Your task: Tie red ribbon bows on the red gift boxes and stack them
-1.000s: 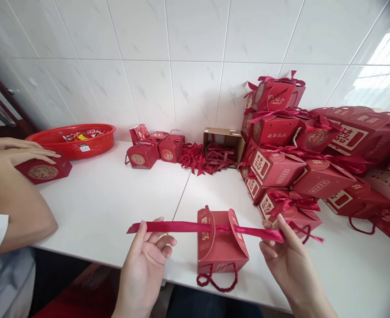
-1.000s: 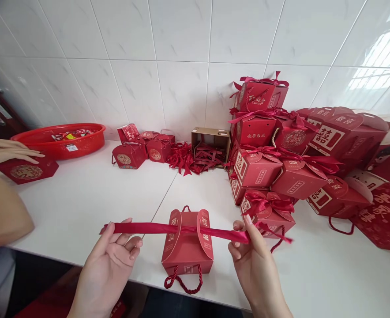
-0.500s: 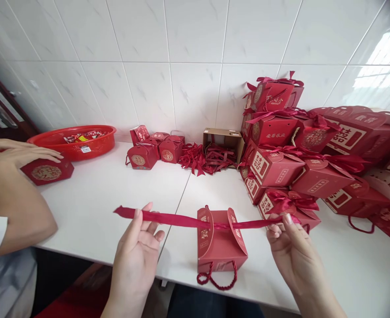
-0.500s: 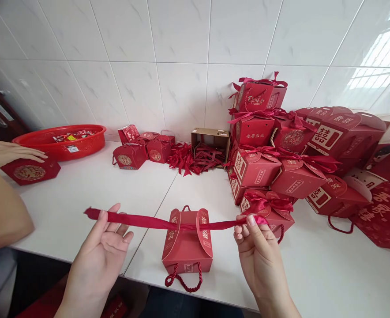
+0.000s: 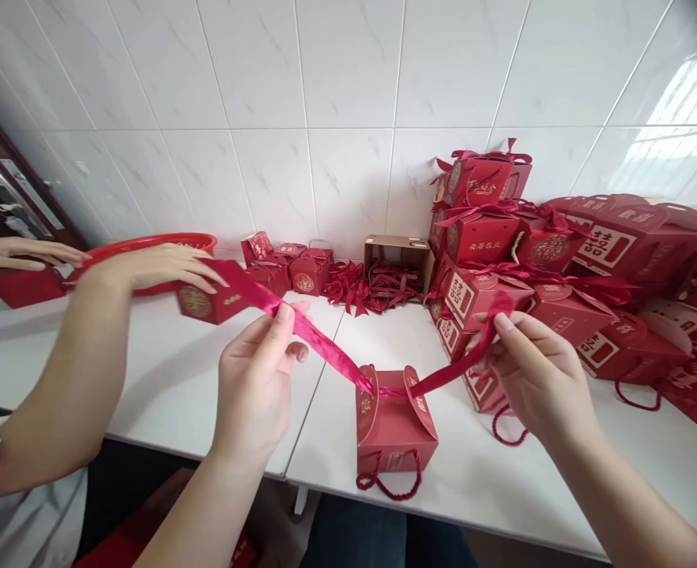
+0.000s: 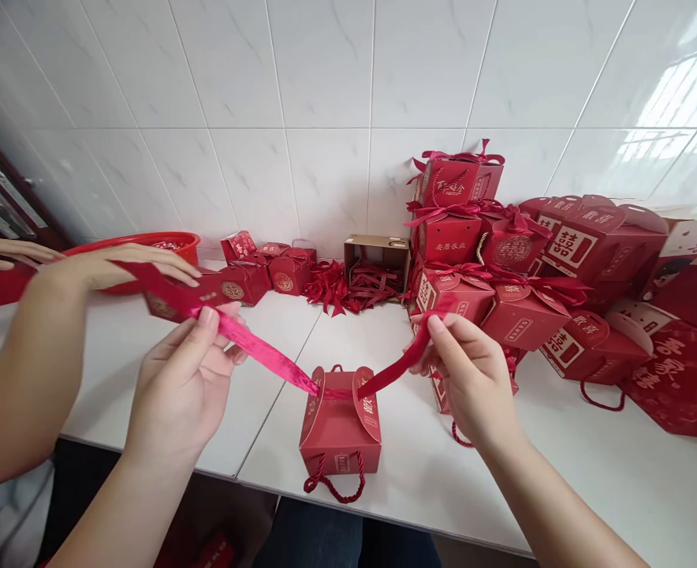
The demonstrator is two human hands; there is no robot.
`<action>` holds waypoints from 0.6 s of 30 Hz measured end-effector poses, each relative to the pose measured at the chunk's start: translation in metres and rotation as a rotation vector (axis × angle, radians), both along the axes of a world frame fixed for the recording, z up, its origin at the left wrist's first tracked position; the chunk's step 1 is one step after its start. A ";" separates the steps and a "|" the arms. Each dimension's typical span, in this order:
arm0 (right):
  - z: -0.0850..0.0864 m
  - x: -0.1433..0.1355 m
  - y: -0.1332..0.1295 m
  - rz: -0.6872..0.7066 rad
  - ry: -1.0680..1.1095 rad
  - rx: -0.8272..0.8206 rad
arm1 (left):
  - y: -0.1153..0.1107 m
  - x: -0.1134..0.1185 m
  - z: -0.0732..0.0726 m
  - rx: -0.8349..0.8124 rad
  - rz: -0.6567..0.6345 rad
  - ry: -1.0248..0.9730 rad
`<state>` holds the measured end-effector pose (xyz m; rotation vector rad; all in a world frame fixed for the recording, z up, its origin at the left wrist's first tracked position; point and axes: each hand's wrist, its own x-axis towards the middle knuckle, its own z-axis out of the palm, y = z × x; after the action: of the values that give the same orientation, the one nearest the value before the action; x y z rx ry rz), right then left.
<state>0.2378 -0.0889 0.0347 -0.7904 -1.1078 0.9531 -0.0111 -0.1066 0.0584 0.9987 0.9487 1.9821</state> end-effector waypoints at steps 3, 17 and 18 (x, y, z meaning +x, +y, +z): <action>0.012 -0.007 0.003 -0.055 -0.134 0.093 | 0.000 0.004 0.006 0.041 -0.018 0.050; 0.042 -0.025 0.006 0.105 -0.118 0.185 | 0.003 0.013 0.029 0.156 -0.126 0.236; 0.044 -0.026 0.007 0.128 -0.095 0.176 | 0.003 0.017 0.031 0.171 -0.150 0.263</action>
<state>0.2115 -0.0823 0.0789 -0.6323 -1.3188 0.9171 0.0056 -0.1033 0.0898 1.4118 0.8225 1.8593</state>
